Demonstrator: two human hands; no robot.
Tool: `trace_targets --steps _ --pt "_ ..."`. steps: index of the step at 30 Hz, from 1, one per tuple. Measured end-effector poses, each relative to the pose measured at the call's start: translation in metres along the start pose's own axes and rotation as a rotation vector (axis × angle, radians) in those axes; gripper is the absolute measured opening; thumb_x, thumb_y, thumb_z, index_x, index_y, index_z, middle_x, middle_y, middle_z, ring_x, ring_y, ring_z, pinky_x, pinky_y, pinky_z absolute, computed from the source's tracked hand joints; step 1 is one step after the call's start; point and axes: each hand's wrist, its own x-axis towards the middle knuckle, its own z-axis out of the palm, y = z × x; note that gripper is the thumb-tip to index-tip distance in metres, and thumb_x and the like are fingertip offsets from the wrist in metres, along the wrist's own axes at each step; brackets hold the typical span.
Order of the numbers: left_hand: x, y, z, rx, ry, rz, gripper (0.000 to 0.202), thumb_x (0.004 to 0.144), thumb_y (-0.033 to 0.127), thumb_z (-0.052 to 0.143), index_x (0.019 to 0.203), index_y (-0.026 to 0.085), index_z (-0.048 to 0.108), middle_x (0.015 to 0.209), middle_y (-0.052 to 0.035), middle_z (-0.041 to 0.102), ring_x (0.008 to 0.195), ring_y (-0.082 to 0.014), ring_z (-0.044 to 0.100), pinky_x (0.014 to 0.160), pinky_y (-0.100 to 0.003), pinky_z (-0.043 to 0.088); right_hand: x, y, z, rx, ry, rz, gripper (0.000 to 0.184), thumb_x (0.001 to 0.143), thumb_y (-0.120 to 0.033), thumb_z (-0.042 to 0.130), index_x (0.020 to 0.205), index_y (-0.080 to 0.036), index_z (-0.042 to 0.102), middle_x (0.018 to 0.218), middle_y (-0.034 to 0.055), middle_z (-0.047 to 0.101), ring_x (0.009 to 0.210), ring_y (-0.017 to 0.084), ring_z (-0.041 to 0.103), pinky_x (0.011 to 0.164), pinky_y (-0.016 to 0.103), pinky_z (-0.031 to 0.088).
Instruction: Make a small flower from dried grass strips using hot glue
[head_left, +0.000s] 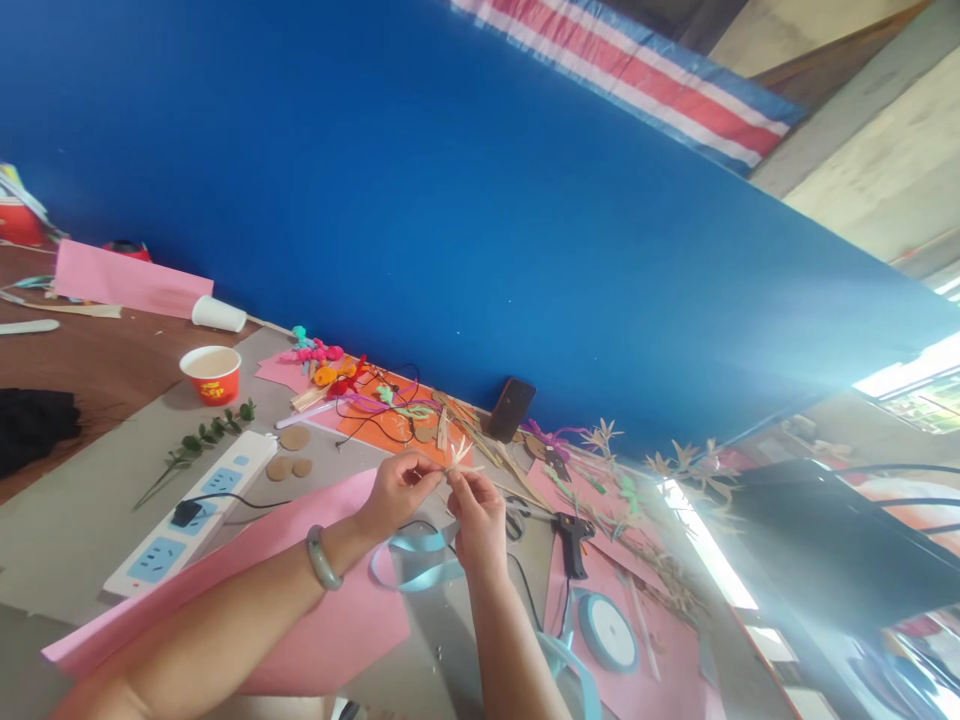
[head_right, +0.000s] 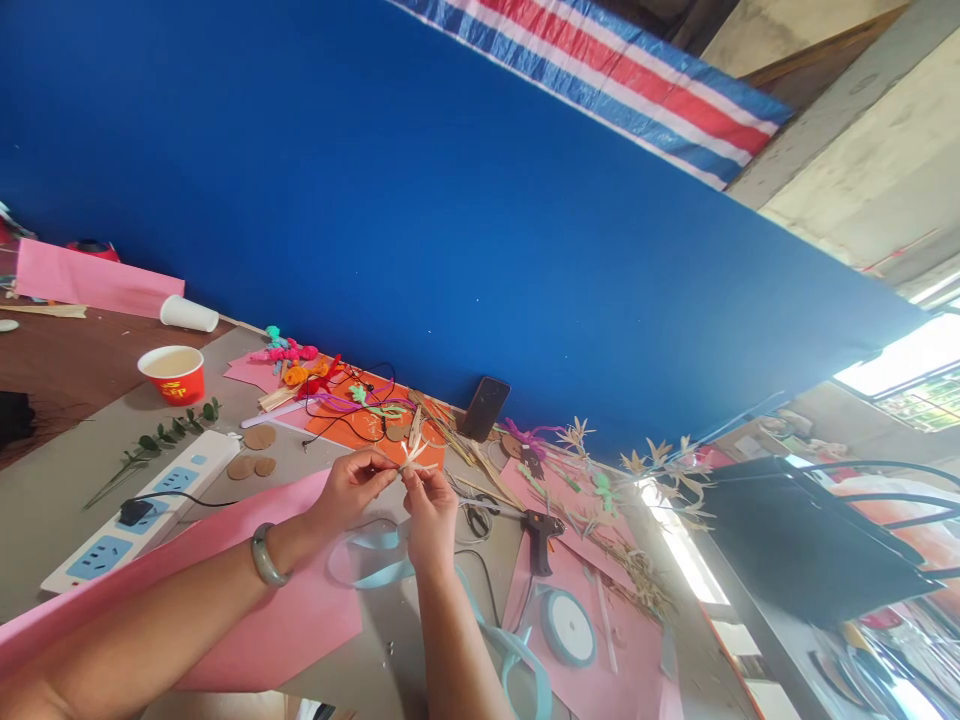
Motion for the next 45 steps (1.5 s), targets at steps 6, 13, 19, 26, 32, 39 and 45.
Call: trace_targets --steps 6,13,19,26,32,39,45 --pt "0.003 0.004 -0.002 -0.089 -0.110 -0.125 0.018 0.075 0.031 0.068 0.076 0.013 0.067 0.060 -0.0012 0.061 0.050 -0.0095 0.052 0.051 -0.023 0.042 0.003 -0.001 -0.008 -0.004 -0.074 0.015 0.024 0.071 -0.037 0.075 0.070 -0.017 0.062 0.058 -0.0059 0.044 0.046 0.005 0.027 0.045 0.022 0.019" --pt "0.008 0.010 -0.005 -0.224 -0.211 -0.321 0.028 0.069 0.037 0.073 0.076 0.011 0.066 0.054 0.0000 0.059 0.049 -0.0102 0.054 0.052 -0.024 0.046 0.006 -0.004 -0.011 -0.001 -0.120 0.057 0.025 0.069 -0.039 0.075 0.071 -0.017 0.062 0.054 -0.0070 0.041 0.045 0.005 0.025 0.045 0.023 0.016" --pt "0.009 0.011 -0.008 -0.155 -0.277 -0.290 0.029 0.073 0.040 0.070 0.072 0.011 0.064 0.053 0.0010 0.057 0.048 -0.0089 0.051 0.050 -0.022 0.044 0.008 -0.006 -0.011 -0.003 -0.128 0.095 0.026 0.066 -0.040 0.077 0.068 -0.017 0.064 0.050 -0.0074 0.039 0.044 0.006 0.024 0.045 0.024 0.015" --pt "0.006 0.008 -0.004 -0.101 -0.202 -0.230 0.026 0.074 0.037 0.068 0.074 0.013 0.062 0.049 0.0049 0.050 0.042 -0.0057 0.042 0.044 -0.019 0.034 0.006 -0.007 -0.010 0.002 -0.104 0.119 0.022 0.065 -0.036 0.077 0.072 -0.017 0.069 0.049 -0.0069 0.042 0.044 0.006 0.026 0.045 0.023 0.017" --pt "0.006 0.005 -0.004 -0.078 -0.139 -0.234 0.025 0.073 0.037 0.069 0.074 0.013 0.061 0.049 0.0053 0.050 0.041 -0.0060 0.043 0.043 -0.020 0.034 0.003 -0.008 -0.008 0.023 -0.080 0.104 0.024 0.064 -0.036 0.078 0.066 -0.016 0.065 0.049 -0.0068 0.043 0.043 0.005 0.027 0.044 0.024 0.016" --pt "0.005 -0.005 -0.004 -0.048 -0.092 -0.206 0.025 0.074 0.038 0.068 0.076 0.014 0.061 0.052 0.0042 0.053 0.041 -0.0060 0.043 0.042 -0.020 0.035 0.000 -0.009 -0.004 0.014 -0.047 0.081 0.027 0.066 -0.040 0.077 0.068 -0.016 0.064 0.050 -0.0066 0.044 0.043 0.005 0.025 0.044 0.023 0.016" --pt "0.001 0.001 -0.002 0.010 -0.025 -0.129 0.018 0.078 0.032 0.064 0.078 0.014 0.062 0.053 0.0040 0.053 0.044 -0.0070 0.045 0.044 -0.020 0.037 -0.005 -0.007 0.003 0.008 0.004 0.049 0.024 0.066 -0.037 0.076 0.067 -0.016 0.064 0.052 -0.0059 0.043 0.045 0.006 0.028 0.044 0.023 0.019"
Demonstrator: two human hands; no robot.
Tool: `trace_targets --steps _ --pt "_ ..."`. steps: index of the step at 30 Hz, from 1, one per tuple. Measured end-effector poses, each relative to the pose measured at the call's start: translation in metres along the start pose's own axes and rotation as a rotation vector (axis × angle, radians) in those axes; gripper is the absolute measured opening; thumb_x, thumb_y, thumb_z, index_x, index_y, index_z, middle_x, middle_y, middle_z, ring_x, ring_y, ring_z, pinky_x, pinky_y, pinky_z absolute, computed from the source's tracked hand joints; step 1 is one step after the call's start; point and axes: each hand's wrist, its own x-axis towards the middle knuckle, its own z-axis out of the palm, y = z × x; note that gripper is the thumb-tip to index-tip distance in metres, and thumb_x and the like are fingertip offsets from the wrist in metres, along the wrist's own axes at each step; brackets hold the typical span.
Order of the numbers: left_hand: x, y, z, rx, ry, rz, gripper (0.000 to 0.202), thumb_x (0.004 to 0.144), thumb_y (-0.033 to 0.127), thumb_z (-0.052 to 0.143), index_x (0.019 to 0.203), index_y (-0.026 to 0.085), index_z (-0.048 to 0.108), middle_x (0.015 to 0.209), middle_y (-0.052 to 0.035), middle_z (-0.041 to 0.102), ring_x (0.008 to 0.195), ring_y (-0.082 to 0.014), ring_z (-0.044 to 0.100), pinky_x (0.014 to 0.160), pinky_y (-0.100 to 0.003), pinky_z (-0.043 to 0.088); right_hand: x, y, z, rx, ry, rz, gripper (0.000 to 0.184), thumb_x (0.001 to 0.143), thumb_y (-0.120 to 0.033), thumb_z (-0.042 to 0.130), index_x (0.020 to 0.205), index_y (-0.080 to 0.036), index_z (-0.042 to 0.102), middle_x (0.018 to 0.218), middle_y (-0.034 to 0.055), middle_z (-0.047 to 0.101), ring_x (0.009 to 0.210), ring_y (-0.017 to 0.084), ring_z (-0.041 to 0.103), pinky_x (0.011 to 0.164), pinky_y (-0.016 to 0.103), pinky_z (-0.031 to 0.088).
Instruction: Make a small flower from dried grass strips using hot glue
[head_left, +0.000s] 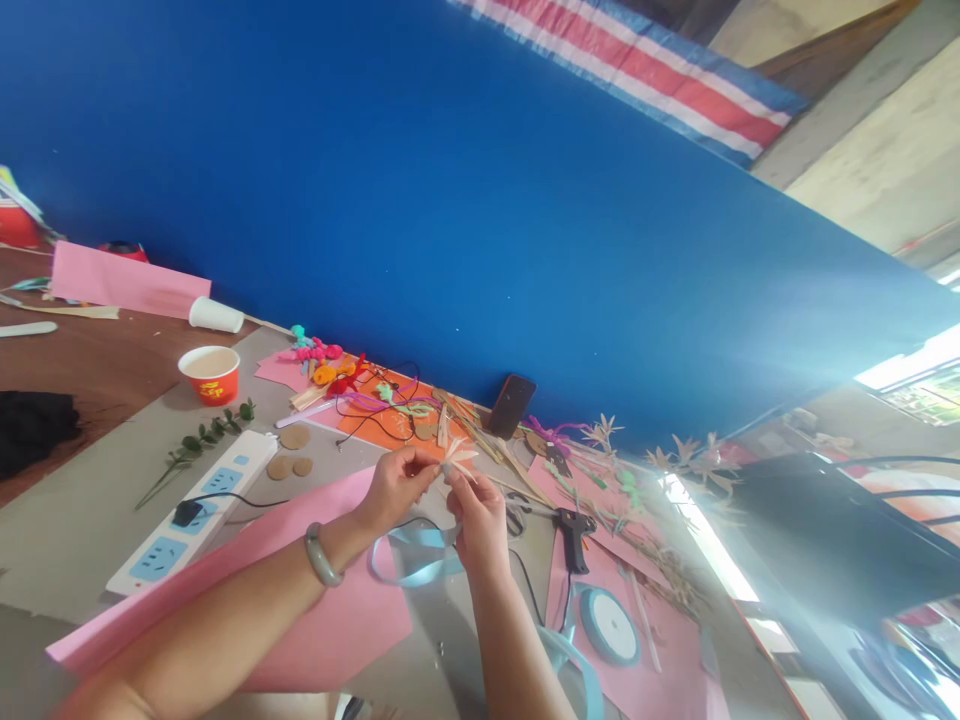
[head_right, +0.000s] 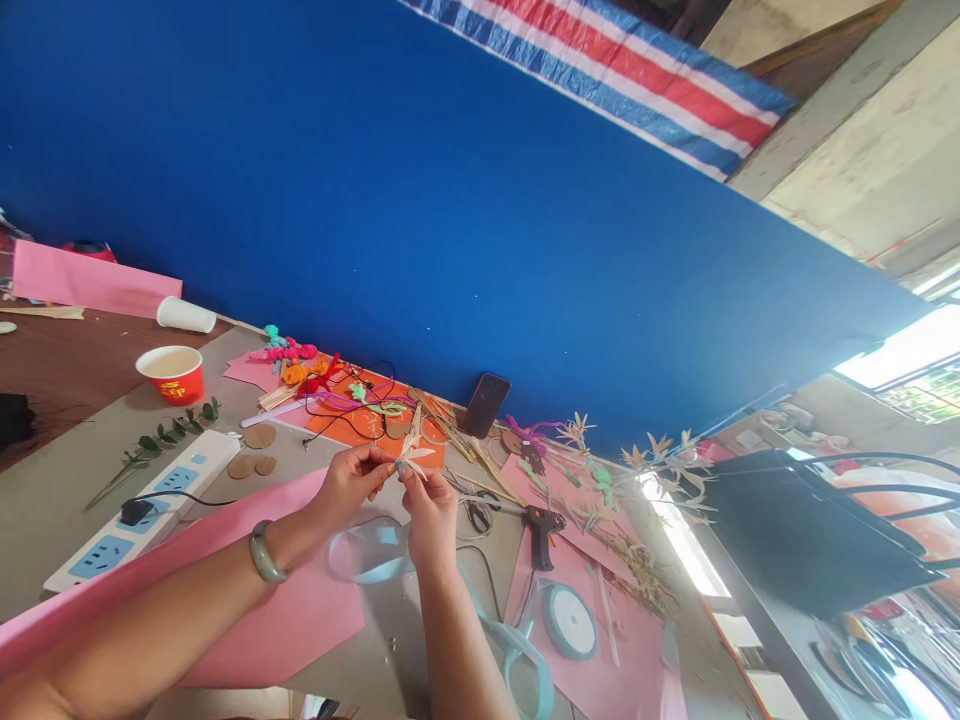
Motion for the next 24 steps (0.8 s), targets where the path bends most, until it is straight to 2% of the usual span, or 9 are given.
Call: trace_targets --steps 6,9,14,24 --pt "-0.002 0.005 -0.002 0.196 0.094 0.253 0.008 0.079 0.022 0.060 0.075 0.016 0.061 0.070 -0.0015 0.061 0.062 -0.0110 0.055 0.058 -0.022 0.045 -0.004 0.000 0.010 0.051 0.042 0.019 0.022 0.063 -0.035 0.078 0.071 -0.016 0.068 0.053 -0.0059 0.043 0.045 0.005 0.026 0.044 0.023 0.017" --pt "-0.003 0.007 -0.003 0.302 0.114 0.383 0.009 0.081 0.020 0.058 0.074 0.016 0.059 0.070 -0.0010 0.058 0.063 -0.0110 0.053 0.058 -0.022 0.044 -0.006 0.001 0.013 0.051 0.046 0.013 0.025 0.064 -0.036 0.077 0.078 -0.015 0.072 0.055 -0.0054 0.044 0.046 0.005 0.026 0.044 0.023 0.017" --pt "-0.006 0.007 -0.006 0.511 0.125 0.550 0.013 0.086 0.019 0.052 0.073 0.017 0.055 0.069 -0.0011 0.054 0.063 -0.0117 0.051 0.058 -0.023 0.042 -0.006 0.008 0.016 0.037 0.053 -0.005 0.026 0.065 -0.037 0.077 0.077 -0.014 0.071 0.055 -0.0050 0.044 0.047 0.006 0.026 0.045 0.022 0.019" --pt "-0.010 0.006 -0.013 0.753 0.074 0.706 0.020 0.091 0.020 0.044 0.077 0.018 0.059 0.075 -0.0047 0.059 0.067 -0.0136 0.057 0.063 -0.024 0.046 -0.009 0.010 0.024 0.065 0.084 -0.042 0.027 0.065 -0.037 0.077 0.070 -0.016 0.062 0.056 -0.0057 0.043 0.049 0.007 0.027 0.045 0.022 0.021"
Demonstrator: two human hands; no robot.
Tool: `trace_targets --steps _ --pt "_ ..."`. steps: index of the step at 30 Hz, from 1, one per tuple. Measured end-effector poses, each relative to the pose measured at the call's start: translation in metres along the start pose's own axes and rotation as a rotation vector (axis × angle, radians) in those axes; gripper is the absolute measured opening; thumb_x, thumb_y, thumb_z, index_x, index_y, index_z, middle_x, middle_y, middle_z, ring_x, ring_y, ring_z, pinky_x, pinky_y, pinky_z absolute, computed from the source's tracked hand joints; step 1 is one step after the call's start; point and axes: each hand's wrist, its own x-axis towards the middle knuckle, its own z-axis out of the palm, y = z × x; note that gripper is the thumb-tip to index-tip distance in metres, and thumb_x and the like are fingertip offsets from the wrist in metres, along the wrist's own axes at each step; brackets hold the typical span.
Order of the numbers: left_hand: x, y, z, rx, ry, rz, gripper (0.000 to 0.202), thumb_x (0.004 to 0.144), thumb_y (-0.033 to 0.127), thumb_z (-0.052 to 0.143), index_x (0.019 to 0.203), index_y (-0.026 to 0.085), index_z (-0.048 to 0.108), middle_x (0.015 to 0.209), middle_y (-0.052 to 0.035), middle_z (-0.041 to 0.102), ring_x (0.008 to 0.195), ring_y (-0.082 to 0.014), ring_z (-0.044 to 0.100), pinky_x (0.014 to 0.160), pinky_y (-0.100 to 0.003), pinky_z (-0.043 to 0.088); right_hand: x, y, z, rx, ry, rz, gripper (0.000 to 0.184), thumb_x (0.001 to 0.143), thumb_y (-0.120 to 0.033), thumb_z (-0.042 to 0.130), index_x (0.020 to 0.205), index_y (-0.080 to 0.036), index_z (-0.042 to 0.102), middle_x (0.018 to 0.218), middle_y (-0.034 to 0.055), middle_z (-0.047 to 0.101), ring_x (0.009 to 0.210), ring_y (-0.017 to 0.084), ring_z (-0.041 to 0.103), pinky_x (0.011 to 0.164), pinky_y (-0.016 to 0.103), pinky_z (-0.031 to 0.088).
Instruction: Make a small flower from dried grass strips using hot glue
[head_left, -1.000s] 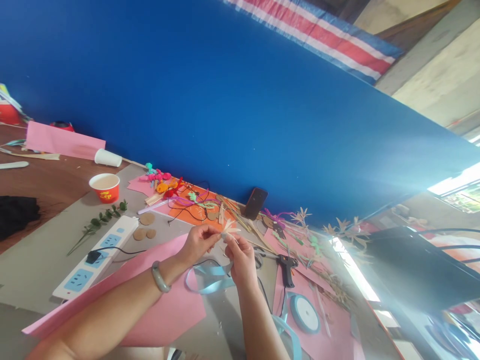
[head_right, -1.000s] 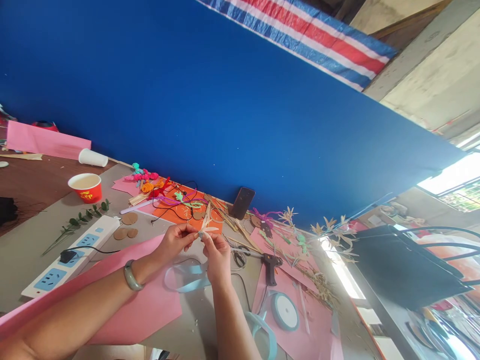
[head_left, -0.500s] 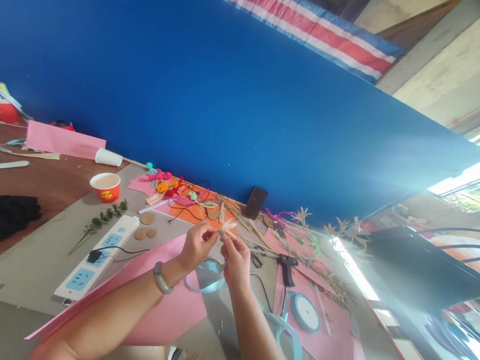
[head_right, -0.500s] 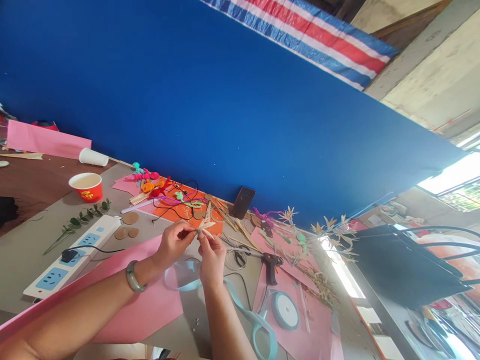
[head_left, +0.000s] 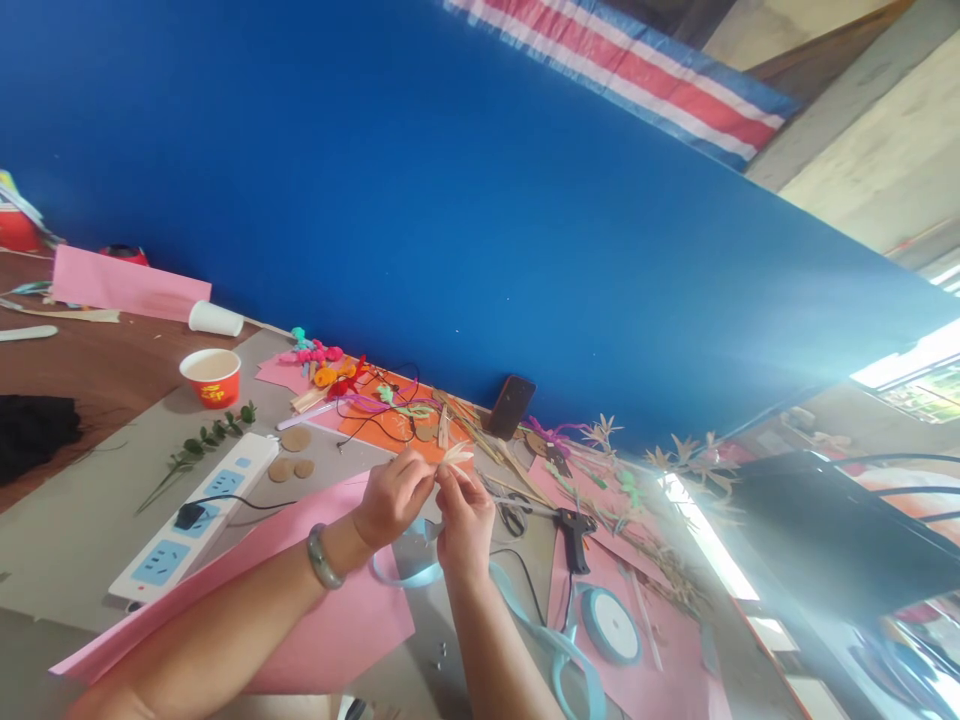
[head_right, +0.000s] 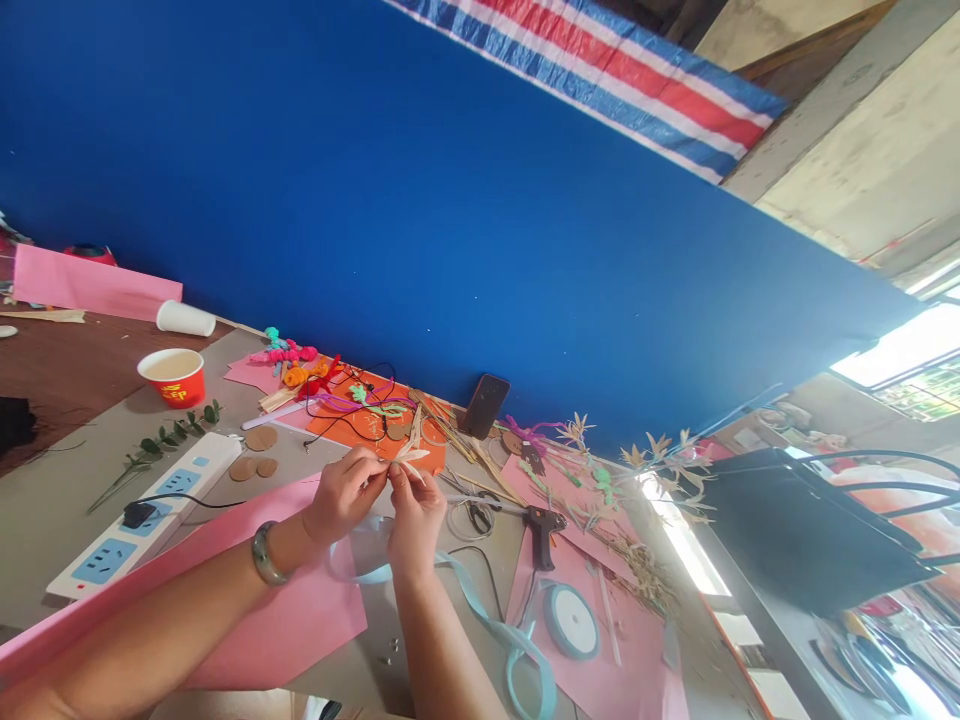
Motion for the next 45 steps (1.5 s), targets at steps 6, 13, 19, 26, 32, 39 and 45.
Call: trace_targets --steps 6,13,19,26,32,39,45 --pt "-0.002 -0.003 0.000 0.102 0.012 0.129 0.018 0.091 0.016 0.045 0.090 0.016 0.063 0.079 -0.0070 0.063 0.074 -0.0167 0.062 0.068 -0.028 0.049 -0.003 -0.003 0.003 0.004 0.015 -0.005 0.025 0.067 -0.037 0.076 0.072 -0.016 0.063 0.058 -0.0043 0.047 0.050 0.007 0.031 0.046 0.022 0.025" --pt "-0.005 -0.002 0.002 0.168 -0.001 0.228 0.021 0.093 0.019 0.043 0.096 0.015 0.063 0.084 -0.0100 0.065 0.079 -0.0190 0.063 0.071 -0.031 0.050 -0.004 -0.001 0.002 0.060 0.062 -0.045 0.026 0.067 -0.039 0.075 0.068 -0.017 0.062 0.060 -0.0031 0.051 0.050 0.008 0.036 0.049 0.022 0.029" --pt "-0.002 -0.003 0.001 0.125 0.023 0.230 0.020 0.091 0.016 0.044 0.100 0.016 0.062 0.088 -0.0103 0.066 0.082 -0.0190 0.063 0.074 -0.031 0.052 -0.004 0.000 0.002 0.077 0.049 -0.056 0.027 0.067 -0.037 0.077 0.073 -0.017 0.061 0.065 -0.0023 0.053 0.052 0.008 0.038 0.050 0.022 0.032" --pt "-0.002 -0.007 -0.002 0.122 0.030 0.276 0.021 0.090 0.014 0.046 0.105 0.015 0.060 0.088 -0.0097 0.065 0.080 -0.0187 0.062 0.072 -0.031 0.050 -0.005 0.002 0.001 0.056 0.042 -0.018 0.032 0.068 -0.042 0.076 0.074 -0.016 0.058 0.059 -0.0041 0.049 0.048 0.007 0.032 0.046 0.022 0.026" --pt "-0.001 -0.007 0.002 0.074 0.018 0.235 0.019 0.090 0.015 0.046 0.103 0.016 0.060 0.086 -0.0084 0.063 0.078 -0.0172 0.061 0.070 -0.029 0.050 -0.002 0.003 -0.003 0.066 0.021 -0.023 0.030 0.068 -0.040 0.076 0.077 -0.016 0.061 0.064 -0.0023 0.054 0.048 0.006 0.033 0.046 0.022 0.026" --pt "0.004 0.000 0.008 -0.219 0.004 0.050 0.014 0.090 0.019 0.047 0.093 0.017 0.061 0.082 -0.0063 0.060 0.077 -0.0159 0.058 0.069 -0.029 0.049 0.007 0.000 -0.013 -0.091 0.026 -0.155 0.028 0.069 -0.040 0.074 0.079 -0.016 0.067 0.069 0.0026 0.064 0.056 0.012 0.049 0.048 0.023 0.035" --pt "0.010 0.003 0.007 -0.625 -0.120 -0.360 0.020 0.087 0.032 0.054 0.084 0.015 0.064 0.077 -0.0043 0.060 0.062 -0.0116 0.057 0.060 -0.025 0.048 0.012 -0.004 -0.022 -0.221 -0.018 -0.281 0.018 0.071 -0.035 0.073 0.073 -0.018 0.068 0.071 0.0022 0.067 0.068 0.016 0.059 0.067 0.028 0.045"
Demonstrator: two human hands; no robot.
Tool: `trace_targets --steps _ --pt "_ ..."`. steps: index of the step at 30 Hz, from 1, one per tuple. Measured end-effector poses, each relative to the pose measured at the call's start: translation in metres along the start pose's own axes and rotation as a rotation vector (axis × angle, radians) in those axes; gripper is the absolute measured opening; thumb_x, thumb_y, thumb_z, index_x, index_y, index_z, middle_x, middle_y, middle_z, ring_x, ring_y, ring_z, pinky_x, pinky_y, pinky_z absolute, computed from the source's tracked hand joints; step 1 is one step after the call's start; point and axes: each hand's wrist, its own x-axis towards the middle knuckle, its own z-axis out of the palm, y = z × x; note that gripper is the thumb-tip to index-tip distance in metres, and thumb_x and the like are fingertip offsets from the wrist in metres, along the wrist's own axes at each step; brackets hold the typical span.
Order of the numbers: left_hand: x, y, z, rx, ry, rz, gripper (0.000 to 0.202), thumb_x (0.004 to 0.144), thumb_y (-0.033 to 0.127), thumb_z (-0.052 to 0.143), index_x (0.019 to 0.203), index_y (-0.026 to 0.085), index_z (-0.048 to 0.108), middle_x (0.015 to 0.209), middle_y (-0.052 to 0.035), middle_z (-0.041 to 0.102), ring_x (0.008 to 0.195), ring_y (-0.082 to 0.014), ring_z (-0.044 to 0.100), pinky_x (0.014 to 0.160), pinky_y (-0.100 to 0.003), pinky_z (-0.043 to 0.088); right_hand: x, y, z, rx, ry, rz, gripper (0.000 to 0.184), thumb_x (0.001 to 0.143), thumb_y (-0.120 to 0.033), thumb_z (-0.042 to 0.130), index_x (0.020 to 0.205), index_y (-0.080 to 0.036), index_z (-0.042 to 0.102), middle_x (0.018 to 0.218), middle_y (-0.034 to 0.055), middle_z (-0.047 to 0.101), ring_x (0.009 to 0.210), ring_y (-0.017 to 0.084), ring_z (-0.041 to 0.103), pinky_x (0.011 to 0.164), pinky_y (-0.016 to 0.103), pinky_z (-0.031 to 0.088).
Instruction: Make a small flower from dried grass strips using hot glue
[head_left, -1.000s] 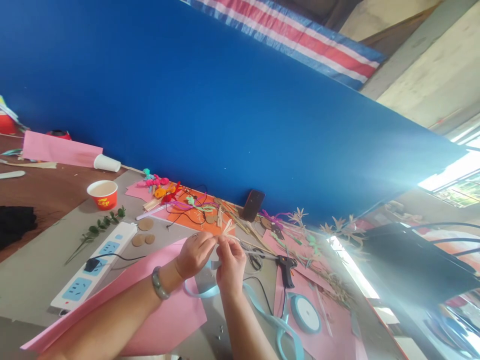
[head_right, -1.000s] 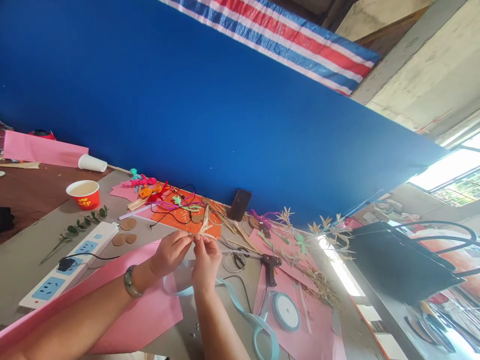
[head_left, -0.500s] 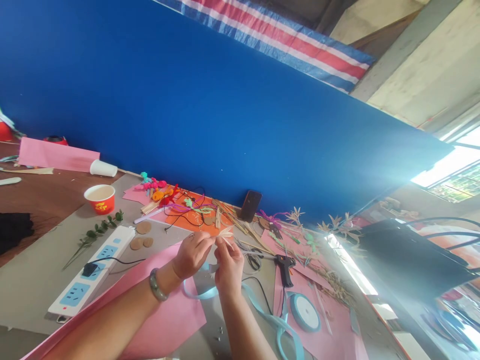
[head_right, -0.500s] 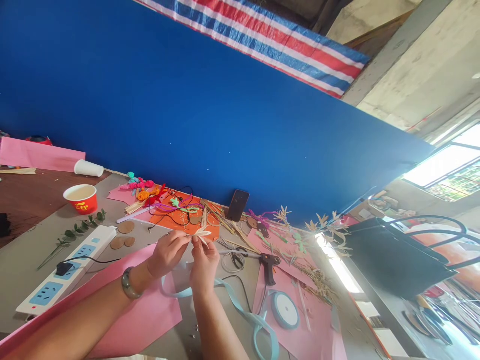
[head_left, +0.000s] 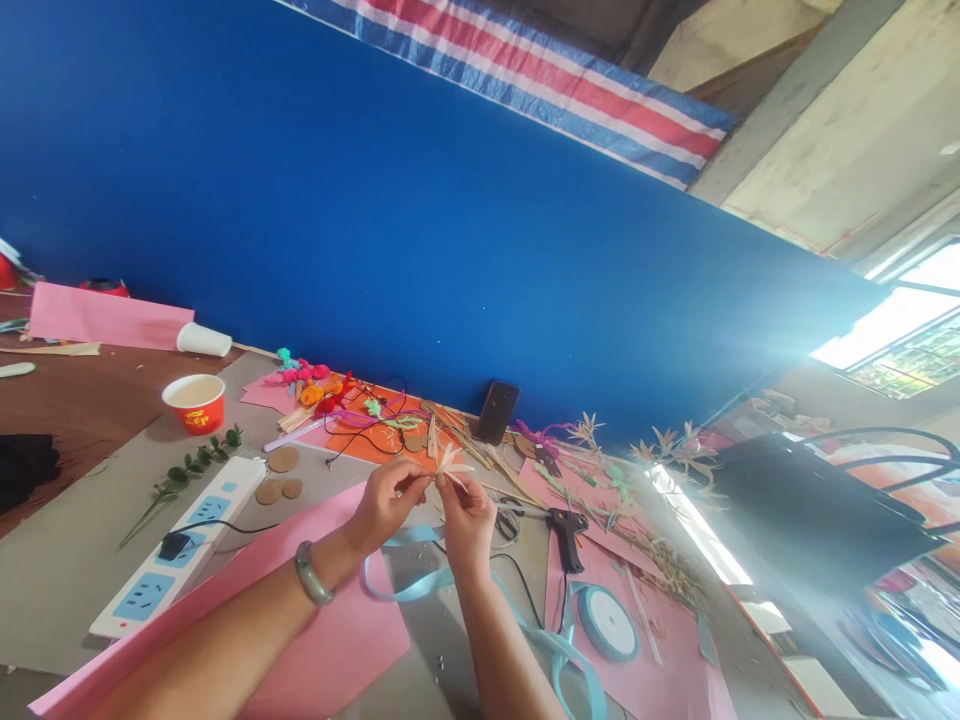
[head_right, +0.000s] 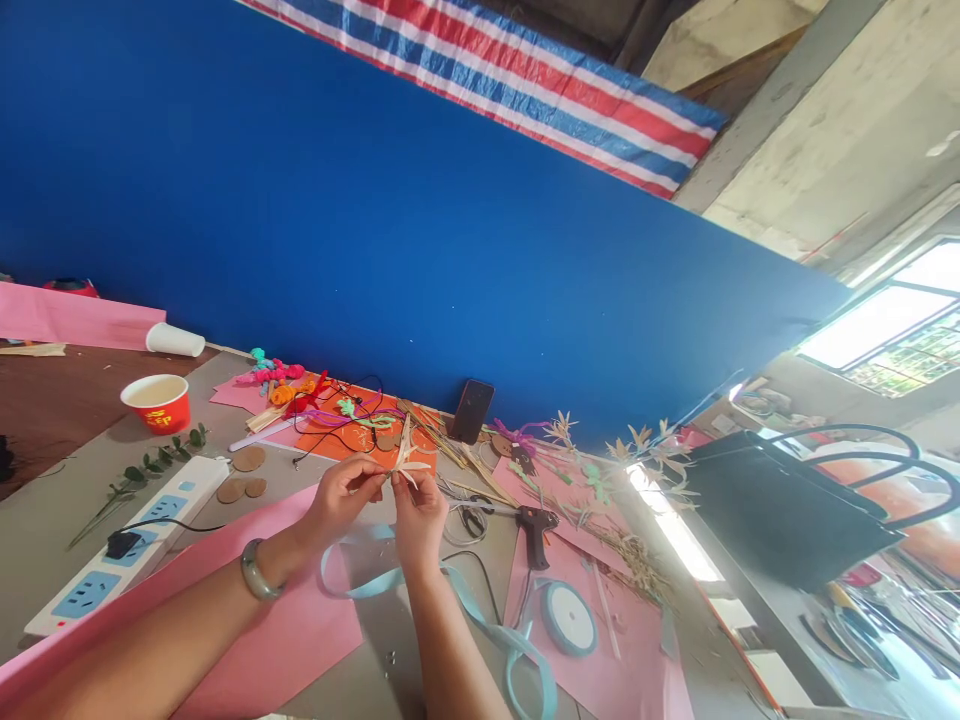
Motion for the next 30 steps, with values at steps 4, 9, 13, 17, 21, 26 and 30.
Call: trace_targets --steps 4,9,13,17,21,26,30 --pt "0.006 -0.001 -0.001 -0.308 -0.087 -0.301 0.028 0.083 0.040 0.059 0.077 0.013 0.062 0.058 -0.0010 0.059 0.054 -0.0115 0.057 0.057 -0.024 0.047 0.001 -0.002 -0.004 -0.073 -0.048 -0.049 0.016 0.075 -0.034 0.070 0.071 -0.018 0.066 0.068 0.0009 0.065 0.064 0.015 0.057 0.063 0.026 0.044" --pt "0.006 0.000 -0.002 -0.546 -0.125 -0.479 0.025 0.073 0.036 0.071 0.075 0.013 0.061 0.055 0.0014 0.059 0.049 -0.0083 0.053 0.051 -0.020 0.042 0.003 -0.004 -0.009 -0.105 -0.137 -0.051 0.017 0.076 -0.034 0.069 0.070 -0.019 0.064 0.067 -0.0002 0.063 0.061 0.014 0.053 0.059 0.025 0.041" --pt "0.006 0.003 0.001 -0.614 -0.163 -0.551 0.026 0.069 0.035 0.075 0.074 0.013 0.063 0.055 0.0022 0.057 0.047 -0.0071 0.051 0.048 -0.019 0.038 0.007 -0.005 -0.016 -0.067 -0.217 -0.034 0.017 0.076 -0.034 0.069 0.070 -0.019 0.063 0.067 -0.0001 0.061 0.062 0.014 0.053 0.059 0.025 0.042" --pt "0.013 0.005 0.003 -0.594 -0.228 -0.532 0.027 0.068 0.035 0.076 0.071 0.012 0.062 0.051 0.0029 0.055 0.045 -0.0070 0.049 0.045 -0.019 0.034 0.011 -0.011 -0.026 -0.094 -0.266 -0.048 0.019 0.078 -0.034 0.068 0.072 -0.017 0.063 0.069 0.0011 0.061 0.065 0.014 0.053 0.062 0.025 0.043" --pt "0.025 0.019 0.007 -0.470 -0.299 -0.433 0.026 0.071 0.035 0.073 0.072 0.012 0.062 0.048 0.0035 0.053 0.044 -0.0070 0.047 0.046 -0.020 0.034 0.015 -0.025 -0.035 -0.151 -0.219 -0.074 0.022 0.078 -0.037 0.067 0.070 -0.016 0.063 0.064 -0.0004 0.059 0.060 0.013 0.051 0.057 0.023 0.041" --pt "0.029 0.037 0.018 -0.387 -0.253 -0.338 0.028 0.073 0.037 0.071 0.067 0.013 0.058 0.046 0.0048 0.051 0.041 -0.0057 0.042 0.044 -0.020 0.031 0.012 -0.042 -0.037 -0.081 -0.191 -0.092 0.022 0.078 -0.037 0.066 0.071 -0.017 0.063 0.066 0.0003 0.061 0.060 0.014 0.053 0.056 0.024 0.041" --pt "0.026 0.035 0.022 -0.390 -0.224 -0.295 0.026 0.075 0.034 0.070 0.066 0.014 0.056 0.046 0.0057 0.050 0.041 -0.0052 0.041 0.044 -0.019 0.030 0.008 -0.048 -0.035 -0.050 -0.177 -0.104 0.021 0.079 -0.037 0.065 0.072 -0.017 0.064 0.066 0.0007 0.061 0.060 0.015 0.055 0.057 0.025 0.042"
